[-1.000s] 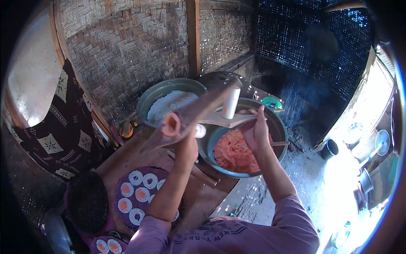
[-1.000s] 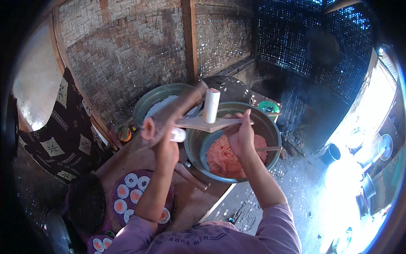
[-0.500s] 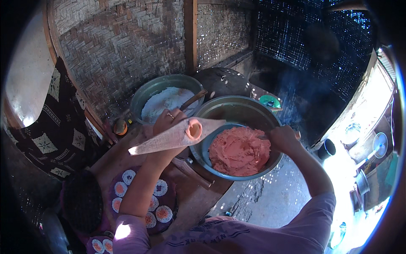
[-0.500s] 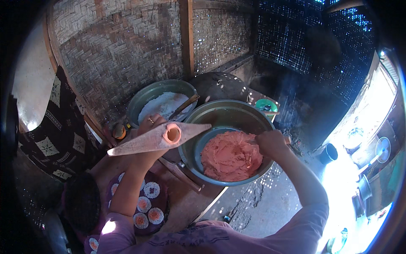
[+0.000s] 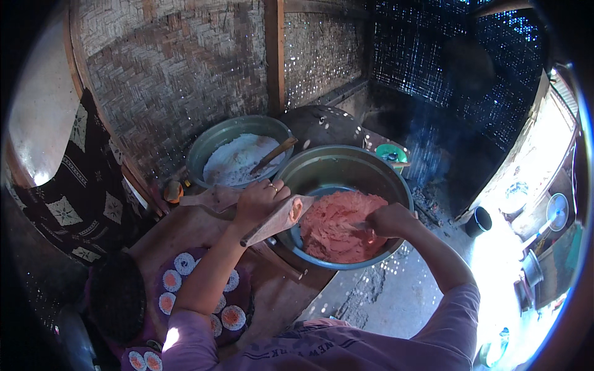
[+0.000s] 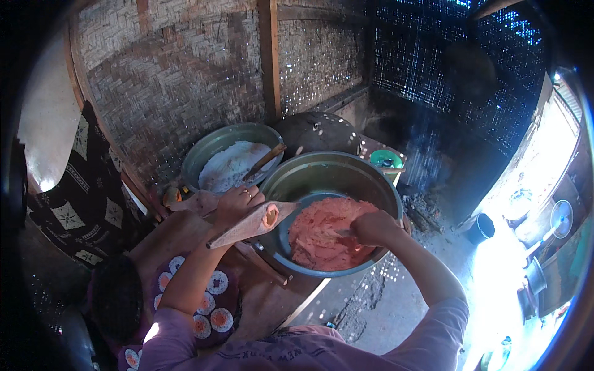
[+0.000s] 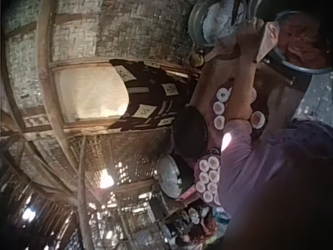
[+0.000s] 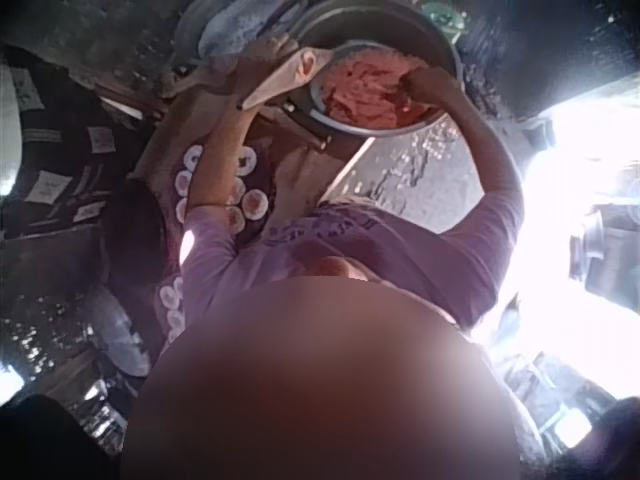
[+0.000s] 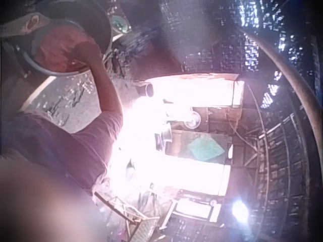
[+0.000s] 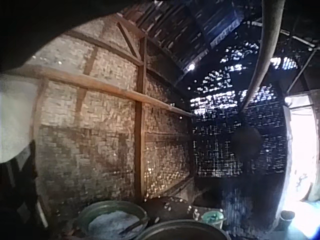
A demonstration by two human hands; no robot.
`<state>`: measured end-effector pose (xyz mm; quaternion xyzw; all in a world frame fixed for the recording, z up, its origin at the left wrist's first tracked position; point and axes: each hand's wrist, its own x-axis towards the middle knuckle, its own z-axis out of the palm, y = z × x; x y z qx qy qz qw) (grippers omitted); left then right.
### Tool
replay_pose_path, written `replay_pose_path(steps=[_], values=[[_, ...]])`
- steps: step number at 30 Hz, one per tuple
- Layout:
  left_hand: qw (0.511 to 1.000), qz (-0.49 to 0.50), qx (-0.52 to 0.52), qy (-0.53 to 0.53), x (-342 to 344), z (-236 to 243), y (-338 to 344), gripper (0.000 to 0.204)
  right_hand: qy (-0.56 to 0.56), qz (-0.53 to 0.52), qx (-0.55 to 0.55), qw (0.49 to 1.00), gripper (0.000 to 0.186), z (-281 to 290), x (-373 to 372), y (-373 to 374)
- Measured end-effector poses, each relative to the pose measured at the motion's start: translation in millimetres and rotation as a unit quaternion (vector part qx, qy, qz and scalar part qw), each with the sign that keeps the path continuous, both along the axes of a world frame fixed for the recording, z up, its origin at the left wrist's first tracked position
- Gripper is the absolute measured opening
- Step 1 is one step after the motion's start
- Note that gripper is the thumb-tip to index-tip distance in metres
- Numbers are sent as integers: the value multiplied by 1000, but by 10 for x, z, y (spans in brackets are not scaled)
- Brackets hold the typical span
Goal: The person uses a wooden mold to form white rice into ring shapes, then fills the centers with pink filling. They arrange the formed pieces on a purple tray and later place the tray into a large steamer over a wood fire.
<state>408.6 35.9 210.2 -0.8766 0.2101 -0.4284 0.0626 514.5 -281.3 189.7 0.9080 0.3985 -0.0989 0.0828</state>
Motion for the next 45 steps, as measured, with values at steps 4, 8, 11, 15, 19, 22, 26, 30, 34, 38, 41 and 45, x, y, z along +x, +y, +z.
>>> replay_pose_path(steps=[4,8,11,15,19,22,26,30,34,38,41,45], values=[[1000,-2,-7,-19,23,51,60,20,65,-32,109,991,33,398,-63,-313],[999,3,-6,-33,94,114,-3,24,391,-147,294,860,33,770,-27,-474],[1000,-1,-19,-21,146,170,-133,22,470,-161,270,825,32,900,6,-321],[999,-16,-34,-20,209,242,-351,23,87,58,266,958,29,928,-211,10],[995,-10,-69,70,208,262,-462,28,-312,155,191,918,40,757,-738,262],[995,-5,-32,92,212,262,-434,27,-408,201,190,870,44,696,-916,298],[991,-16,-26,132,197,303,-243,17,-461,216,153,847,41,810,-999,107],[996,34,-76,2,115,383,-80,20,-402,99,192,890,41,1082,-1107,-189],[991,44,-118,45,61,448,-287,33,-414,173,173,877,39,1230,-1061,-120],[988,-32,-151,21,-61,528,-571,37,-410,201,200,867,33,1143,-1023,37],[992,-24,-120,19,-101,508,-708,38,-391,200,199,876,33,994,-1047,107],[998,-20,-61,29,-72,464,-606,33,-400,177,234,868,35,821,-1125,-12]])
